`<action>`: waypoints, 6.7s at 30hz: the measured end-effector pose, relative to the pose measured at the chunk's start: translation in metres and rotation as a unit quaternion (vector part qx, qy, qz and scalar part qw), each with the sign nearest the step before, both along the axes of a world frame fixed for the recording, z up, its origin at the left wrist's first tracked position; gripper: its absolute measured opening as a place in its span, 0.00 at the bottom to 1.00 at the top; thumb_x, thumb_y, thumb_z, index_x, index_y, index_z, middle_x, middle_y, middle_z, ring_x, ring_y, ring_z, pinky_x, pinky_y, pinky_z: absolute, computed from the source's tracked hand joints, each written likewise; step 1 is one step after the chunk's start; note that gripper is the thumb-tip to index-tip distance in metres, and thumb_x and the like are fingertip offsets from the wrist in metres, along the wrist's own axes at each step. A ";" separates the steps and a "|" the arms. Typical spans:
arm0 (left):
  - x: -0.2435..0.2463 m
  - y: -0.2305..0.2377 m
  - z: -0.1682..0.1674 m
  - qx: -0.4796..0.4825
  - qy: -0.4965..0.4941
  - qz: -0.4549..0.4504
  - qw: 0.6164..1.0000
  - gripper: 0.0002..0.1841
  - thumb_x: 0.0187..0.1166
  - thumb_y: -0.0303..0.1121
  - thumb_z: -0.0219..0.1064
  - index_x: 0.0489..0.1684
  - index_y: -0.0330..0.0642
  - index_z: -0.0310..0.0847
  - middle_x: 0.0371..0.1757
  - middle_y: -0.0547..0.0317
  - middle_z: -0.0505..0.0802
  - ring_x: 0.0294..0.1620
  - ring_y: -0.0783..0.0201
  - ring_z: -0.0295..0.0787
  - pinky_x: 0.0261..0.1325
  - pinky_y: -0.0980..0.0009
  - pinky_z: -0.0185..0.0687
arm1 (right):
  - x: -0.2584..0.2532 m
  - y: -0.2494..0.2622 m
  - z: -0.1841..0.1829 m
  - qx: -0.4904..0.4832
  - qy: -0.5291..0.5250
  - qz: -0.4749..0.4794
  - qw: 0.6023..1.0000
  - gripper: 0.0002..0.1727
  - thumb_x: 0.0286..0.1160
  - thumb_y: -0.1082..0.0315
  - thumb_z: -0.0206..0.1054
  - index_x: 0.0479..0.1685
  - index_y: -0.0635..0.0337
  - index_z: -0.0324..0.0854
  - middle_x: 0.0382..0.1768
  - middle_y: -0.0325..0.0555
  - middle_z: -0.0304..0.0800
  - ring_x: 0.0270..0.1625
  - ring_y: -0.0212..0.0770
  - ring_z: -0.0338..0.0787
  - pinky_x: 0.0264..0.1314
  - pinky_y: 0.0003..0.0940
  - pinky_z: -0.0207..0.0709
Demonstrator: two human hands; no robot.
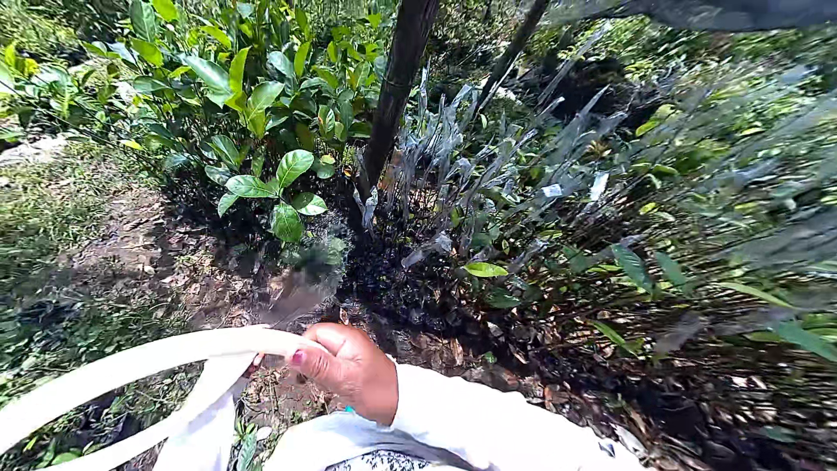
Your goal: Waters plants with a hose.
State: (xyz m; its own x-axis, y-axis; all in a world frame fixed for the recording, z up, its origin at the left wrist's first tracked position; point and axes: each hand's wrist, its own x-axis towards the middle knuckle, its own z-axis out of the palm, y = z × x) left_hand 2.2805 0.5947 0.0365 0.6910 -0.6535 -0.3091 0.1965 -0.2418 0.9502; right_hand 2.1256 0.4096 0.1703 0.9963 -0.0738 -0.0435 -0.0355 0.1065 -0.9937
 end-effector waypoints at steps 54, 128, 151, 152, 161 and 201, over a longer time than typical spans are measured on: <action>0.003 -0.254 -0.023 0.147 -0.029 -0.121 0.981 0.13 0.81 0.28 0.69 0.57 0.30 0.79 0.34 0.54 0.89 0.30 0.70 0.83 0.43 0.69 0.82 | -0.212 -0.125 -0.065 -0.045 -0.097 -0.261 0.959 0.16 0.85 0.43 0.58 0.54 0.35 0.88 0.35 0.13 0.90 0.33 0.07 0.81 0.36 0.06 0.73; -0.001 -0.257 -0.073 0.074 0.055 -0.178 0.980 0.12 0.82 0.29 0.70 0.57 0.34 0.78 0.28 0.57 0.88 0.22 0.73 0.80 0.28 0.77 0.76 | -0.204 -0.067 -0.064 -0.032 -0.059 -0.302 0.951 0.17 0.87 0.47 0.58 0.58 0.39 0.88 0.37 0.18 0.91 0.34 0.10 0.82 0.37 0.07 0.74; -0.023 -0.222 -0.086 0.171 0.063 -0.203 0.962 0.12 0.81 0.27 0.69 0.55 0.29 0.79 0.32 0.56 0.88 0.27 0.72 0.81 0.39 0.73 0.80 | -0.214 -0.067 -0.078 -0.030 -0.059 -0.302 0.951 0.16 0.87 0.47 0.58 0.54 0.40 0.88 0.32 0.17 0.88 0.31 0.09 0.80 0.35 0.06 0.73; -0.024 -0.219 -0.086 0.174 0.063 -0.203 0.961 0.12 0.82 0.27 0.68 0.55 0.28 0.79 0.32 0.56 0.88 0.27 0.72 0.81 0.39 0.73 0.80 | -0.214 -0.067 -0.079 -0.029 -0.061 -0.299 0.952 0.16 0.87 0.47 0.58 0.54 0.40 0.88 0.32 0.17 0.88 0.31 0.09 0.80 0.35 0.06 0.73; -0.041 -0.199 -0.091 0.175 0.091 -0.146 0.969 0.10 0.82 0.27 0.67 0.54 0.31 0.77 0.28 0.61 0.88 0.23 0.74 0.81 0.31 0.77 0.77 | -0.223 -0.081 -0.090 -0.039 -0.078 -0.282 0.955 0.16 0.88 0.47 0.58 0.52 0.42 0.88 0.30 0.17 0.87 0.30 0.09 0.80 0.34 0.06 0.73; -0.150 -0.229 -0.091 0.230 0.103 -0.011 0.968 0.12 0.83 0.26 0.66 0.57 0.29 0.75 0.30 0.58 0.88 0.23 0.73 0.81 0.29 0.77 0.77 | -0.296 -0.207 -0.110 0.001 -0.092 -0.167 0.982 0.17 0.86 0.45 0.60 0.51 0.44 0.87 0.30 0.17 0.86 0.33 0.08 0.81 0.39 0.07 0.74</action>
State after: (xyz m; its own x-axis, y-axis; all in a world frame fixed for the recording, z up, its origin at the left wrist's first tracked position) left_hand 2.1307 0.3656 -0.0549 0.5721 -0.4275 -0.7000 0.3598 -0.6361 0.6826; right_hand 1.8293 0.2022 0.0603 0.9081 -0.3969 0.1338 0.1809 0.0834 -0.9800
